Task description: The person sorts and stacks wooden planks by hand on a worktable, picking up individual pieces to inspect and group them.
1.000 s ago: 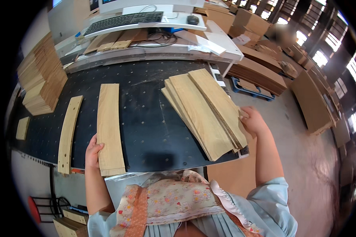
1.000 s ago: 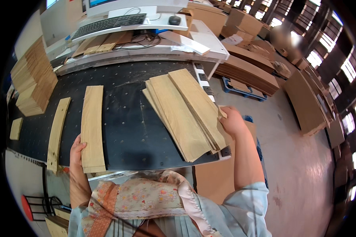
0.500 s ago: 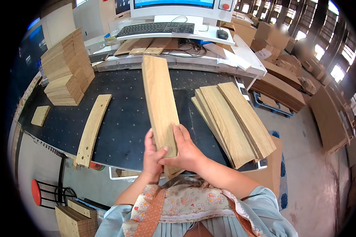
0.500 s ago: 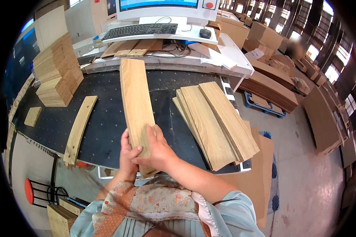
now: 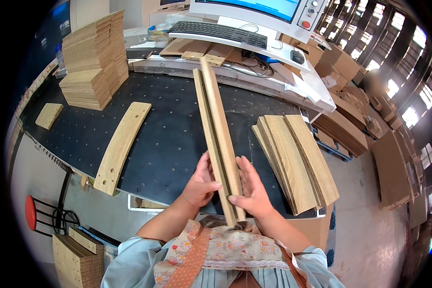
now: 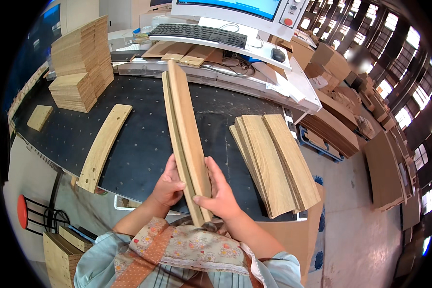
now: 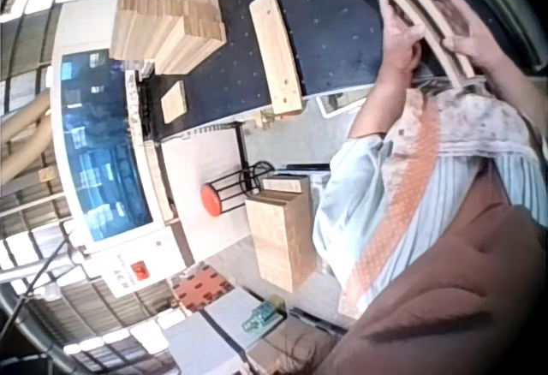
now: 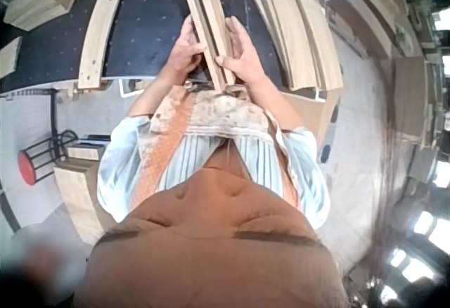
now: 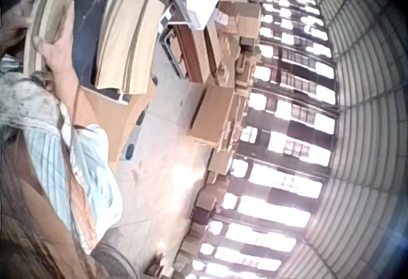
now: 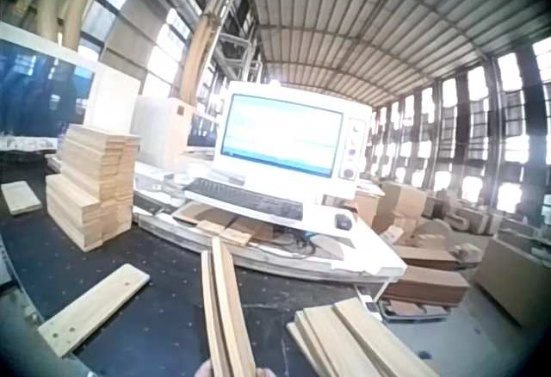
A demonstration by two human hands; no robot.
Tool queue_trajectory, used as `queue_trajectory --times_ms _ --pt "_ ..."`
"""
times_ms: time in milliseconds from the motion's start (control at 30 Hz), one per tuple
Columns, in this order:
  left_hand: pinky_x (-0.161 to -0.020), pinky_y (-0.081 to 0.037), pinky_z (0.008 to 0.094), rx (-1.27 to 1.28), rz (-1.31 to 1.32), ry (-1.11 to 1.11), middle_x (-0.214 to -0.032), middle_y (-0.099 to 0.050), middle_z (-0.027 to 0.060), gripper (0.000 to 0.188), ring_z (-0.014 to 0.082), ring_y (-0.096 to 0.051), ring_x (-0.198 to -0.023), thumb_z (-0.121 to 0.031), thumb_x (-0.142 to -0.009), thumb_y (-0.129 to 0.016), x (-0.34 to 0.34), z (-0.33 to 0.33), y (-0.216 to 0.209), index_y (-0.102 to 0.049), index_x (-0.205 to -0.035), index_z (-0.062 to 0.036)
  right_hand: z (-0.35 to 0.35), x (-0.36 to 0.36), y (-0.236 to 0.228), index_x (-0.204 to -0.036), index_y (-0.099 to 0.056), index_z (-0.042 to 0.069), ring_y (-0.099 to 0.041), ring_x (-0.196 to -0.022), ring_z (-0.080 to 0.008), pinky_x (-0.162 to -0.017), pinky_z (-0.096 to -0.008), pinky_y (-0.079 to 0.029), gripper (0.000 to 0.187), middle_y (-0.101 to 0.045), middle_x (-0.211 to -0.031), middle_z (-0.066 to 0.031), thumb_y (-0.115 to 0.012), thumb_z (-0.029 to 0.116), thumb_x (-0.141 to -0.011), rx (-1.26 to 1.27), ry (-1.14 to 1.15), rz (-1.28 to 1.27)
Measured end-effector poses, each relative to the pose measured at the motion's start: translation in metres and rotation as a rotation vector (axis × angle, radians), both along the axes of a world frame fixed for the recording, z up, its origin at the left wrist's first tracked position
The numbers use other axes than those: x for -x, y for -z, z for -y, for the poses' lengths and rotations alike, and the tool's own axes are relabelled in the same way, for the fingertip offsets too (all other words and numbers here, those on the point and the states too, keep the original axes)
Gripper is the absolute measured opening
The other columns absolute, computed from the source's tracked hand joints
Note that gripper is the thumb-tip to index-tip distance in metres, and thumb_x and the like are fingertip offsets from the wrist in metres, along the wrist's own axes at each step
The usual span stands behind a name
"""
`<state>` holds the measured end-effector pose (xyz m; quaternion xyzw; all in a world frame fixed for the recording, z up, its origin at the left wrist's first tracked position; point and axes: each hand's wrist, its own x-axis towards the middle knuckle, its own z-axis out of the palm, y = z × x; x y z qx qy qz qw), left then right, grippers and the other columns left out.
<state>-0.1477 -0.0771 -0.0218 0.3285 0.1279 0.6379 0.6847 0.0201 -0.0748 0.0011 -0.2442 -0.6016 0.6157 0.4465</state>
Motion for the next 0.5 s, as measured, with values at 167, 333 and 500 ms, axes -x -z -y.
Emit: queue_trajectory --times_ms 167,333,500 --pt "-0.102 -0.04 0.0441 -0.018 0.126 0.065 -0.134 -0.042 0.0144 0.087 0.0302 -0.045 -0.123 -0.017 -0.066 -0.063 0.015 -0.007 -0.004 -0.021 -0.142 -0.0102 -0.004 0.002 -0.001 -0.146 -0.012 0.001 -0.025 -0.136 -0.0279 -0.111 -0.0387 -0.019 0.096 -0.02 -0.149 -0.0149 -0.065 -0.001 -0.066 0.082 -0.032 -0.16" --pt "-0.091 -0.05 0.044 0.105 0.176 0.05 -0.123 -0.048 0.0197 0.079 0.0336 -0.054 -0.11 -0.017 -0.066 -0.054 0.022 -0.013 -0.009 -0.024 -0.139 -0.0058 -0.001 0.004 -0.017 -0.142 -0.024 -0.002 -0.034 -0.131 -0.0256 -0.106 -0.0382 -0.029 0.093 -0.037 -0.14 -0.0157 -0.068 0.019 -0.062 0.165 -0.024 -0.229" --pt "-0.096 -0.045 0.0485 0.011 0.254 0.138 -0.13 -0.043 0.0197 0.075 0.0352 -0.05 -0.117 -0.007 -0.07 -0.05 0.033 -0.013 -0.012 -0.024 -0.141 -0.0103 0.001 -0.004 -0.022 -0.137 -0.034 -0.001 -0.046 -0.123 -0.0302 -0.101 -0.0419 -0.038 0.087 -0.048 -0.129 -0.0203 -0.066 0.03 -0.061 0.183 0.054 -0.268"
